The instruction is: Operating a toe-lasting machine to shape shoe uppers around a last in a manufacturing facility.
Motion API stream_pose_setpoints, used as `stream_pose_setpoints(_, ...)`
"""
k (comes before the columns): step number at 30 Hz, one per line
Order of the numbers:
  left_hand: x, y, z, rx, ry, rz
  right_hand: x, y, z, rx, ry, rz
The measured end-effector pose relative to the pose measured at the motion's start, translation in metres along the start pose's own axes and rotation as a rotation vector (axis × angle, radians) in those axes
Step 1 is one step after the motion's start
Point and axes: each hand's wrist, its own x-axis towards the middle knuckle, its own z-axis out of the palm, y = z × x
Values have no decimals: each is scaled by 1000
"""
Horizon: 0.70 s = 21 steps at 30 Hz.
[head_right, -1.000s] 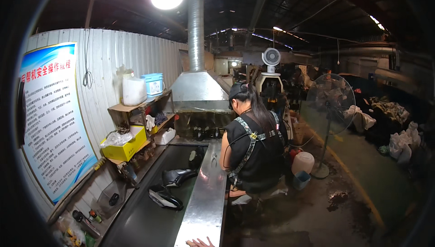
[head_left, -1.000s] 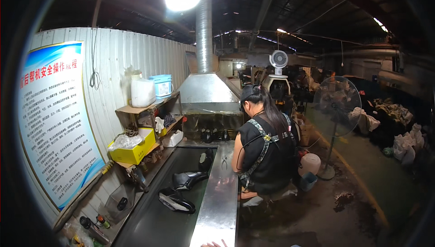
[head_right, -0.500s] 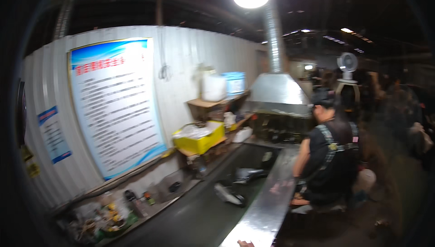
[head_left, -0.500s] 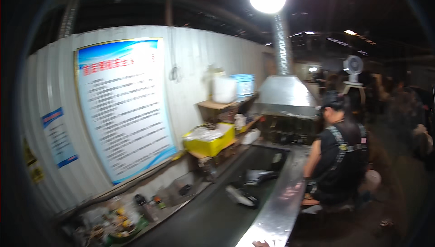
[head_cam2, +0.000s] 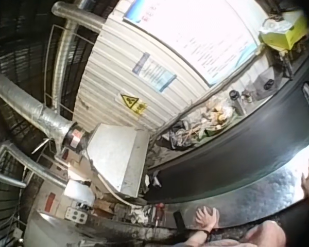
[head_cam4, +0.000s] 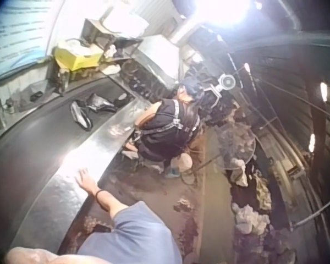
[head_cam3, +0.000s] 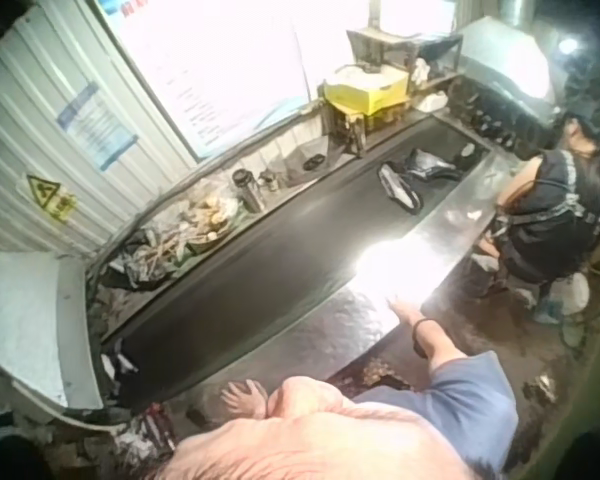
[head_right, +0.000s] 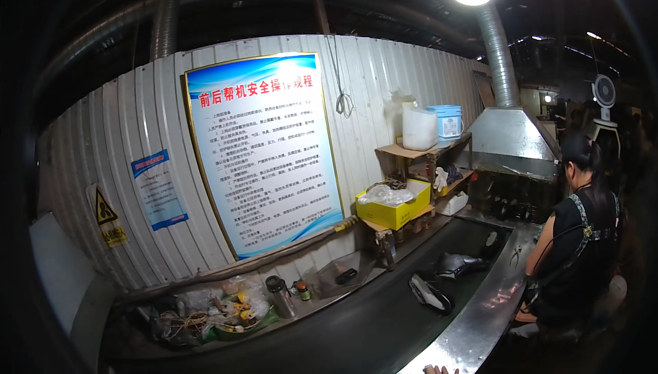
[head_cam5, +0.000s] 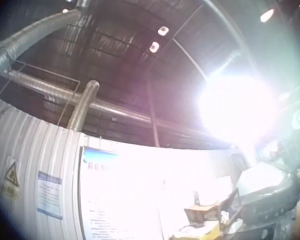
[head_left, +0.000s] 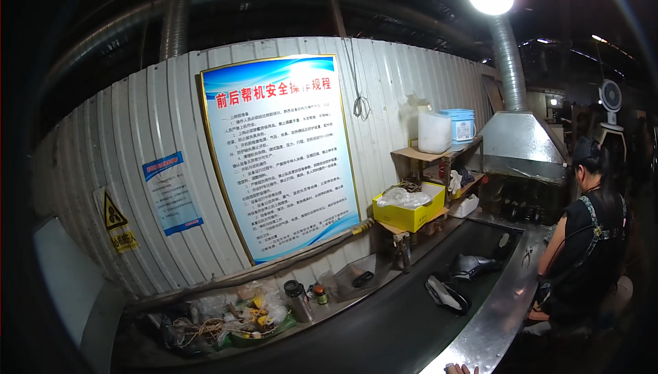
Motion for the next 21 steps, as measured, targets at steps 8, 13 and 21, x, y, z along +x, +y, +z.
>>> stream_pose_setpoints(8,5,3,0,8,20,29,4,6,4,-49,59,-17)
stream_pose_setpoints(13,5,2,5,15,-13,51,-19,-27,-15,-49,118,-28)
stream_pose_setpoints(21,9,-2,24,8,-53,44,-9,-21,-8,2,202,-78)
